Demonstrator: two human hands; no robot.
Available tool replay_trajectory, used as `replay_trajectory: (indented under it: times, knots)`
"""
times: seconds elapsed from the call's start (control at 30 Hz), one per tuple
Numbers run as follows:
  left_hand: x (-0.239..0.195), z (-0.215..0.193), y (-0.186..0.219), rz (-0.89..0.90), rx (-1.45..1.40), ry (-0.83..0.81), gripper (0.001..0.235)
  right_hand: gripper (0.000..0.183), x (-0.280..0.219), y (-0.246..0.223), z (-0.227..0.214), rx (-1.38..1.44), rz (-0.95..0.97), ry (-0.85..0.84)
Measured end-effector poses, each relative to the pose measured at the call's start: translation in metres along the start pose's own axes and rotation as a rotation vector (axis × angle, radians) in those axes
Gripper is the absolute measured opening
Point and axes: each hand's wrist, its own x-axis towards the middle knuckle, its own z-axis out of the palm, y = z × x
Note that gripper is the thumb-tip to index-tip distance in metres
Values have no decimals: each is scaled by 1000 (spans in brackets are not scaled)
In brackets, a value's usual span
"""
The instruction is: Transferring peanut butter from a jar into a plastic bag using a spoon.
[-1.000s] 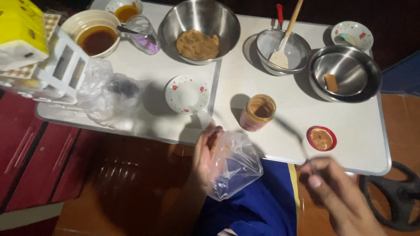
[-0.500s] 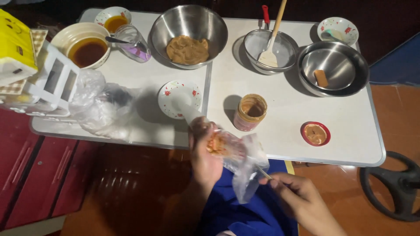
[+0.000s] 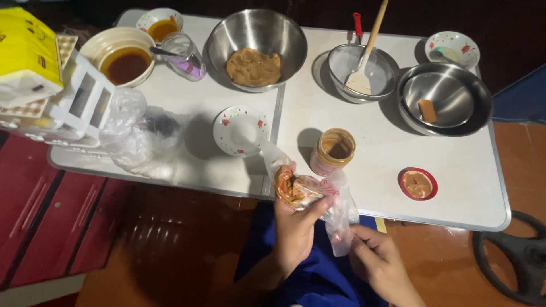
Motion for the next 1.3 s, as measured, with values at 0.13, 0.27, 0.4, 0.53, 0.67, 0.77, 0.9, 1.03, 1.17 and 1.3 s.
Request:
replay_trajectory:
  times: [0.13,0.27,0.4,0.53,0.67,0.77,0.9,1.03,1.17,1.3]
  knots:
    - [6,-7,-4,-16,47,31,77,36,-4,6,-1,-98,-40,-6]
    - [15,-15,-3,41,56,-26,69,33,-10,-1,7,-299,-120,41]
    - [22,-25,-3,155,242,-5,63,34,-17,-1,10,-187,-88,55]
    - [29,-27,3,262,262,-11,73,36,-23,-13,11,-430,-153,161]
    - [22,-23,24,288,553,-22,54,34,-25,-25,9,-501,-214,215]
    - [24,-34,15,254,265,-80,52,32,-24,-36,11,-590,-363,223]
    - [28,-29,33,204,69,-134,49,32,-31,-41,8,-658,-440,242]
    - [35,-20,54,178,283,22,13,34,-38,-41,5,-758,-556,333]
    - [28,-31,54,75,168,40,38,39,-37,-29,4,-802,-629,454]
    - [19,-37,50,-80,83,-31,36,37,-32,-22,10,-779,-762,558]
